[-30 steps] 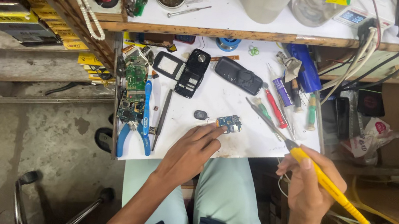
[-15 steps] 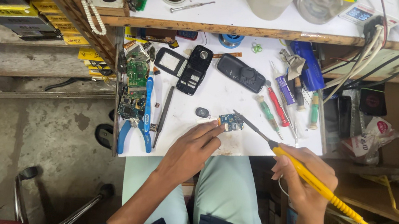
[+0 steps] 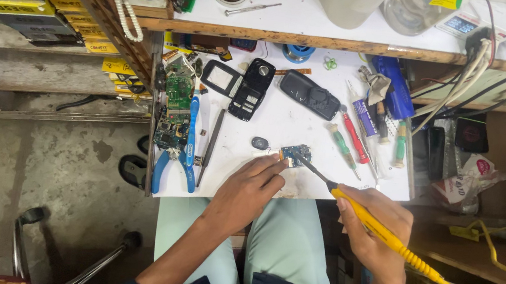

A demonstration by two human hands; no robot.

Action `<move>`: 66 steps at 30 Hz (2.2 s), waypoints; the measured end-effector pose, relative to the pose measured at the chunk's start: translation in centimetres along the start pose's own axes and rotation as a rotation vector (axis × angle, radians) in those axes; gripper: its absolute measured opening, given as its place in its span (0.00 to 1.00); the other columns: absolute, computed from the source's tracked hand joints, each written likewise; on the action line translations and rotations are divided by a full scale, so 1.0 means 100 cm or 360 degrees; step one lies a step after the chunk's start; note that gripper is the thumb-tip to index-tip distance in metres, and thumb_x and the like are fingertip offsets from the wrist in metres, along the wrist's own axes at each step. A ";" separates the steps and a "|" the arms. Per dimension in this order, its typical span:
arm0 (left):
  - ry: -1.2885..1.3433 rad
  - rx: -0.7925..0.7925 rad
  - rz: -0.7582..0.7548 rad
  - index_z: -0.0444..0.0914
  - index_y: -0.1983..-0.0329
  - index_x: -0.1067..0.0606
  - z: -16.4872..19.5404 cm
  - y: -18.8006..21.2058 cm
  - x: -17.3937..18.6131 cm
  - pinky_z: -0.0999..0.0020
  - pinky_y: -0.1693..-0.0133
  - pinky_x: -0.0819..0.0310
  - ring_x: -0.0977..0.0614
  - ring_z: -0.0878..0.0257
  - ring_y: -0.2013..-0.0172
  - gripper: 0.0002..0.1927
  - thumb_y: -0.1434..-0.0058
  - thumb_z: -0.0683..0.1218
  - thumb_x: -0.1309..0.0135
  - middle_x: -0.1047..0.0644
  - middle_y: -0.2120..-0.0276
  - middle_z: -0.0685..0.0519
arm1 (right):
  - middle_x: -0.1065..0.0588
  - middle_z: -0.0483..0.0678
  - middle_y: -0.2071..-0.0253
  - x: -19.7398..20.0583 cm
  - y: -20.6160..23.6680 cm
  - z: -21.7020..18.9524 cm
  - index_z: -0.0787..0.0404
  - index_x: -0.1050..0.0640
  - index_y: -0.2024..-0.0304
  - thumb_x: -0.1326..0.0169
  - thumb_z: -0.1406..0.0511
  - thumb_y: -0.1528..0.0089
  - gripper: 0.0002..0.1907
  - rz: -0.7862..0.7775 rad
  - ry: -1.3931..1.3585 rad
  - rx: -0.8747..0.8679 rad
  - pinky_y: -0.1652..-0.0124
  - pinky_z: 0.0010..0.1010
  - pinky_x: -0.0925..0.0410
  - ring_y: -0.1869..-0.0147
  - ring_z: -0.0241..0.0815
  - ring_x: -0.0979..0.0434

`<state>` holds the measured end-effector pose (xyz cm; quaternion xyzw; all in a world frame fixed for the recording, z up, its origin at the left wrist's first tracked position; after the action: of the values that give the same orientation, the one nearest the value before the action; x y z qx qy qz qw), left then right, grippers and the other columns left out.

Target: The person sits at a repair workbench and solders a small circuit board, holding the board steady with one hand while applying a soldering iron to its components with the other. They reposition the board and wires between soldering passes and continue working on the board throughout the clip.

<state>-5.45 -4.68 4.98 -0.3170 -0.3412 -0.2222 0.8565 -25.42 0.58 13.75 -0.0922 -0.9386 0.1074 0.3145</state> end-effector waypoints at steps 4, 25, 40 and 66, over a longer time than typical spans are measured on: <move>0.0001 -0.0019 -0.0020 0.33 0.63 0.28 -0.001 0.003 0.001 0.55 0.37 0.32 0.27 0.48 0.36 0.12 0.51 0.32 0.47 0.25 0.40 0.44 | 0.20 0.48 0.73 -0.002 0.003 0.001 0.69 0.17 0.57 0.41 0.73 0.39 0.08 0.0038 0.0013 -0.0036 0.78 0.18 0.33 0.78 0.30 0.24; 0.0042 0.0013 -0.0005 0.32 0.62 0.27 -0.004 0.006 0.002 0.56 0.37 0.32 0.27 0.50 0.36 0.11 0.49 0.32 0.46 0.24 0.40 0.45 | 0.21 0.46 0.75 -0.013 0.002 0.001 0.69 0.17 0.58 0.41 0.71 0.38 0.08 0.0032 0.0055 -0.0051 0.77 0.19 0.33 0.79 0.30 0.24; 0.0053 0.0020 0.0002 0.33 0.59 0.26 -0.004 0.008 0.003 0.57 0.39 0.30 0.28 0.50 0.36 0.14 0.51 0.32 0.46 0.24 0.40 0.46 | 0.19 0.50 0.71 -0.013 -0.005 -0.012 0.68 0.17 0.59 0.39 0.72 0.40 0.07 0.0027 0.0195 0.0069 0.69 0.22 0.30 0.72 0.34 0.20; 0.0047 0.0037 0.0001 0.34 0.58 0.24 -0.006 0.013 -0.002 0.57 0.37 0.31 0.28 0.50 0.34 0.17 0.52 0.31 0.45 0.23 0.41 0.46 | 0.22 0.48 0.76 -0.017 0.001 -0.009 0.69 0.18 0.58 0.40 0.72 0.39 0.07 0.0098 0.0157 -0.0006 0.74 0.21 0.32 0.77 0.32 0.23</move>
<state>-4.56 -4.15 4.00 -0.3040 -0.3310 -0.2227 0.8651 -23.52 0.43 13.50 -0.1267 -0.9189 0.1107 0.3567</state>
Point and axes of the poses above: each hand's wrist, its own y-axis away from the middle knuckle, its own x-axis out of the back of the hand, z = x × y, the point moved 4 cm from there along -y, towards the middle knuckle
